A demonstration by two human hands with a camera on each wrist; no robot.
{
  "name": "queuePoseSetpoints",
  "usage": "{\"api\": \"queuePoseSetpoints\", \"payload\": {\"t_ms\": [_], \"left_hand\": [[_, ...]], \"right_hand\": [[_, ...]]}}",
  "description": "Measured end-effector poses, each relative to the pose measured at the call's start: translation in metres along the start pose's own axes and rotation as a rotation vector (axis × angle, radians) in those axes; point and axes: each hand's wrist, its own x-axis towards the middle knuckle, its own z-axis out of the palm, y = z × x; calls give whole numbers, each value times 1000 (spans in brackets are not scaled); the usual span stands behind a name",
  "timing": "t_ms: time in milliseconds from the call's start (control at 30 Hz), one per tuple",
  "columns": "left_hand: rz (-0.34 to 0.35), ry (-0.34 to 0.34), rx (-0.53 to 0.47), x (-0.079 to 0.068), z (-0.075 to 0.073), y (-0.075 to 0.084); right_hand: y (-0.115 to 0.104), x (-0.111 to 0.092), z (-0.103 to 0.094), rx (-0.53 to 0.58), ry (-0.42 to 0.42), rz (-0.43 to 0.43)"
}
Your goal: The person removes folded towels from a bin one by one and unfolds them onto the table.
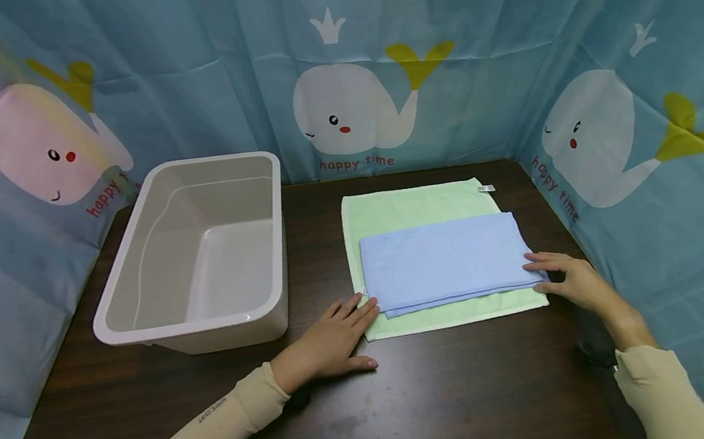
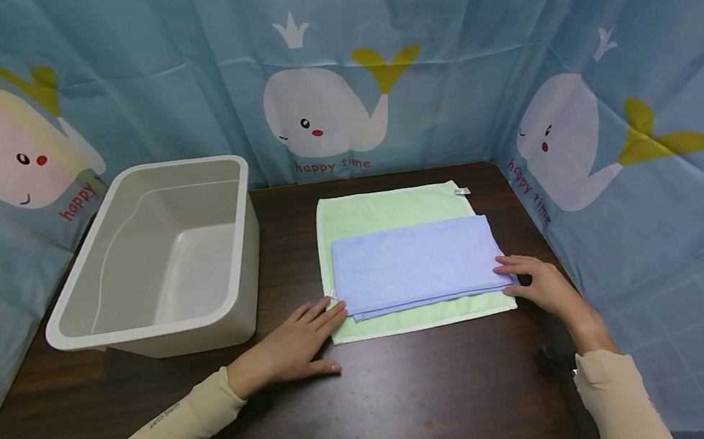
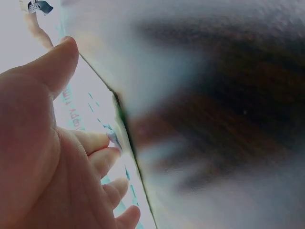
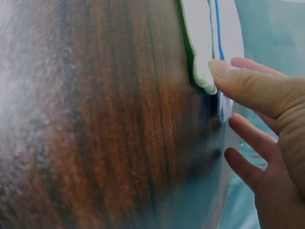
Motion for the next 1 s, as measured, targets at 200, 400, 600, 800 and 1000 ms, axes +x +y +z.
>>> {"api": "queuePoseSetpoints", "payload": {"t_ms": [200,400,600,800,1000], "left_hand": [[-4,-5,2,0,0,-1],[-14,-15,11,0,0,-2],[-11,-9,8,0,1,-2],[6,-4,10,0,0,-1],[28,5,16,0,1,0]], "right_hand": [[-1,0,2,-33,47,-56],[-2,3,0,-11,50,-28],[-6,10,-6,-3,56,16],[-17,21,-15,11,174,51],[-36,39,-29,30,211,92]]}}
